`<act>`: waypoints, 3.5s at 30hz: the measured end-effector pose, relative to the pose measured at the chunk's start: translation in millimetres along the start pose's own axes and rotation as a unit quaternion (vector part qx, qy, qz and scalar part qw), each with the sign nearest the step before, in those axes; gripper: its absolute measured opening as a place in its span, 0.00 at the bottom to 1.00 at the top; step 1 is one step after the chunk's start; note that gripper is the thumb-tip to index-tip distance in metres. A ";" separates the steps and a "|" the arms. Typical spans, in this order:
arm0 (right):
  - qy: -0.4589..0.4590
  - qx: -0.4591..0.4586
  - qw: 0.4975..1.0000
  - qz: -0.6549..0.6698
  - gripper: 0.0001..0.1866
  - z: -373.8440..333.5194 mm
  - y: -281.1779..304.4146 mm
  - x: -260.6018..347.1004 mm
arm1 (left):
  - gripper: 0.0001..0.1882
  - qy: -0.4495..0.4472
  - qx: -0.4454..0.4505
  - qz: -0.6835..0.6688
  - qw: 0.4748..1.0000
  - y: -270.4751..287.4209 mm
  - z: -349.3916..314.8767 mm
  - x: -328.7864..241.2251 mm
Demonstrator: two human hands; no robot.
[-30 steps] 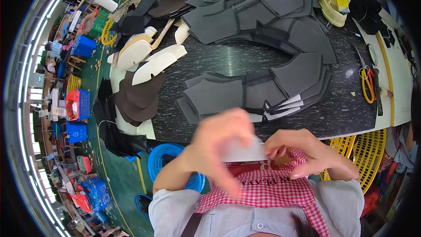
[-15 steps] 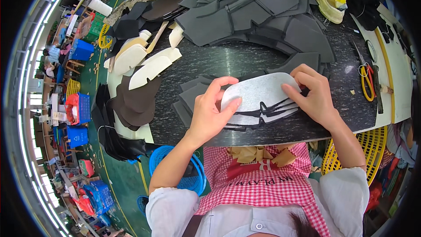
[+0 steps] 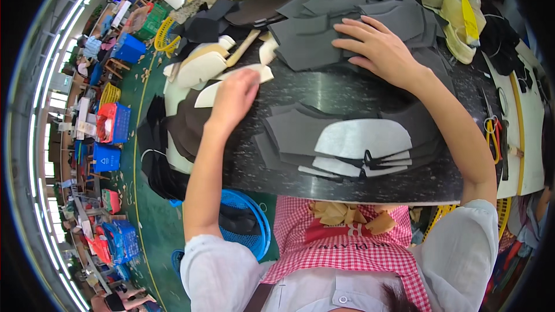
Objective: The person peels the backing from white fabric adhesive pieces and presses them onto black shoe upper components by hand. The person handles multiple components one at a time at a workstation before placing a finished set into a blue basket and carrying the basket through the manufacturing area.
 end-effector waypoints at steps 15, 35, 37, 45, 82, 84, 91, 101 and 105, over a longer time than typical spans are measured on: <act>-0.195 0.050 0.946 0.255 0.18 -23.2 59.3 114.8 | 0.05 -0.110 -0.325 -0.096 0.934 83.3 -39.8 -64.1; -0.242 -0.191 0.785 0.537 0.06 -3.8 77.3 130.8 | 0.23 -0.064 0.119 -0.431 0.892 77.0 -65.6 -169.5; -0.230 -0.213 0.808 0.499 0.06 -6.7 82.6 129.5 | 0.21 -0.062 0.135 -0.484 0.862 75.5 -64.3 -173.4; -0.284 -0.268 0.741 0.546 0.05 -7.1 78.2 125.3 | 0.16 -0.246 -0.094 -0.242 0.934 105.9 -79.1 -195.6; -0.416 -0.025 0.464 0.782 0.43 -68.8 70.0 180.7 | 0.31 -0.159 0.032 -0.465 0.870 40.8 -118.3 -222.0; -0.352 0.012 0.625 0.697 0.39 -82.1 76.4 175.2 | 0.37 -0.206 0.088 -0.377 0.899 41.3 -131.0 -228.7; -0.370 -0.058 0.876 0.304 0.29 -109.9 87.4 130.4 | 0.31 0.032 0.202 -0.429 0.880 6.3 -96.8 -166.8; -0.440 -0.073 0.855 0.266 0.27 -116.2 56.8 88.3 | 0.21 0.103 0.133 -0.390 0.905 -19.5 -59.0 -158.8; -0.331 0.055 0.933 0.133 0.20 -103.5 60.5 84.7 | 0.18 -0.031 0.105 -0.150 0.983 -3.4 -59.8 -165.1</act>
Point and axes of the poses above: each hand's wrist, its own z-axis towards the middle knuckle, its own y-axis out of the back of the hand, x = y × z, the point moved 7 cm from there along z, towards the middle knuckle, and after that the axes turned 13 degrees about y, right-handed, at the moved point
